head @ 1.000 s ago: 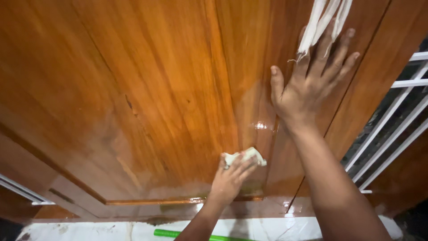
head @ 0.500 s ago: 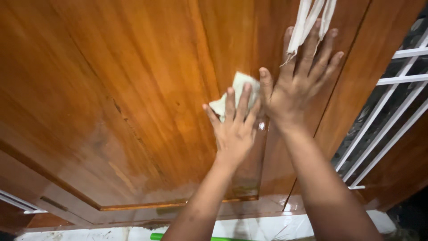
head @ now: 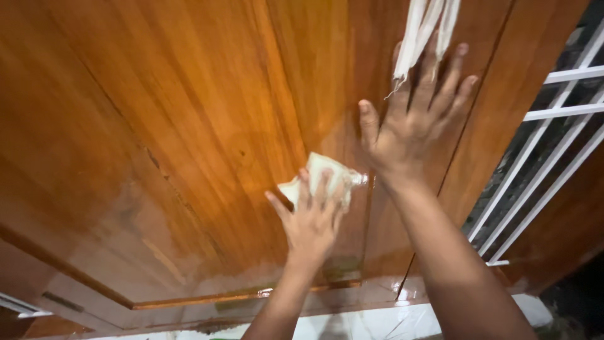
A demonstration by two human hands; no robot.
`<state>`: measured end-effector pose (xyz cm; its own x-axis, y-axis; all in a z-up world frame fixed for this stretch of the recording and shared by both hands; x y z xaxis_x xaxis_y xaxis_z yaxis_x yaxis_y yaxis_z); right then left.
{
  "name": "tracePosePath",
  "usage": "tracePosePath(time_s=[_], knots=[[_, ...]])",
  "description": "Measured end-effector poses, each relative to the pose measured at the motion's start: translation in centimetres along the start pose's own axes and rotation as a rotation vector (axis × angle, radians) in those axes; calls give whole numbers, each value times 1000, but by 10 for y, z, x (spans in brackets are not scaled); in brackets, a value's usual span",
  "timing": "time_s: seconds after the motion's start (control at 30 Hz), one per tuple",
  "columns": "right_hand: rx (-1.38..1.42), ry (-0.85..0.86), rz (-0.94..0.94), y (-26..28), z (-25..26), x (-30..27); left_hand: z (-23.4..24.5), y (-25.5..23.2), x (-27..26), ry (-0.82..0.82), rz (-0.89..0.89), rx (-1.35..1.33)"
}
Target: The person wipes a wooden door with a white cloth, moving in circular and linear motions across the surface. The person uses one hand to hold the cloth and the other to stabilize the door while polishing.
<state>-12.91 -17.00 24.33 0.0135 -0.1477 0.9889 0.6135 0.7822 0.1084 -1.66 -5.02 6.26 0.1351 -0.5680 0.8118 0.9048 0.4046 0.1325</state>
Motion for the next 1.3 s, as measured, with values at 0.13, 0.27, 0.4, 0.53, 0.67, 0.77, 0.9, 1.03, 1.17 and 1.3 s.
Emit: tracePosePath(time_s=[0.13,0.27,0.4,0.53,0.67,0.77,0.9,1.03,1.17,1.3], knots=[[13,31,20,5,7,3,29,31,36,-94,157,-123],[29,17,22,8,13,6,-12,12,-17,77,-98,-76],[51,67,-13,5,8,4,-49,5,-119,232,-435,158],[26,9,38,7,9,7,-33,15,-105,74,-393,187],[53,-54,74,12,15,5,16,42,-16,-91,26,-77],[57,63,-35,4,9,3,29,38,11,-82,105,-118],[21,68,-19,9,11,10,1,10,-34,111,-115,-105],[18,62,-13,10,14,11,-56,-24,-118,391,-561,208],[31,31,-23,12,15,13,-34,-8,-75,162,-377,109],[57,56,-41,10,14,10,32,84,-2,-130,247,-63]])
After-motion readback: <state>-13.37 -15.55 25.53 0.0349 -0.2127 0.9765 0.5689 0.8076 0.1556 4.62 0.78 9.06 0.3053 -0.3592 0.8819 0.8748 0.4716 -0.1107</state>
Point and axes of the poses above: each hand's wrist, its own x-axis towards the middle knuckle, its own z-axis out of the back of the hand, y = z × x, the point moved 10 cm from there along x, towards the middle knuckle, and after that the axes turned 4 degrees about x, right-handed, at the moved point
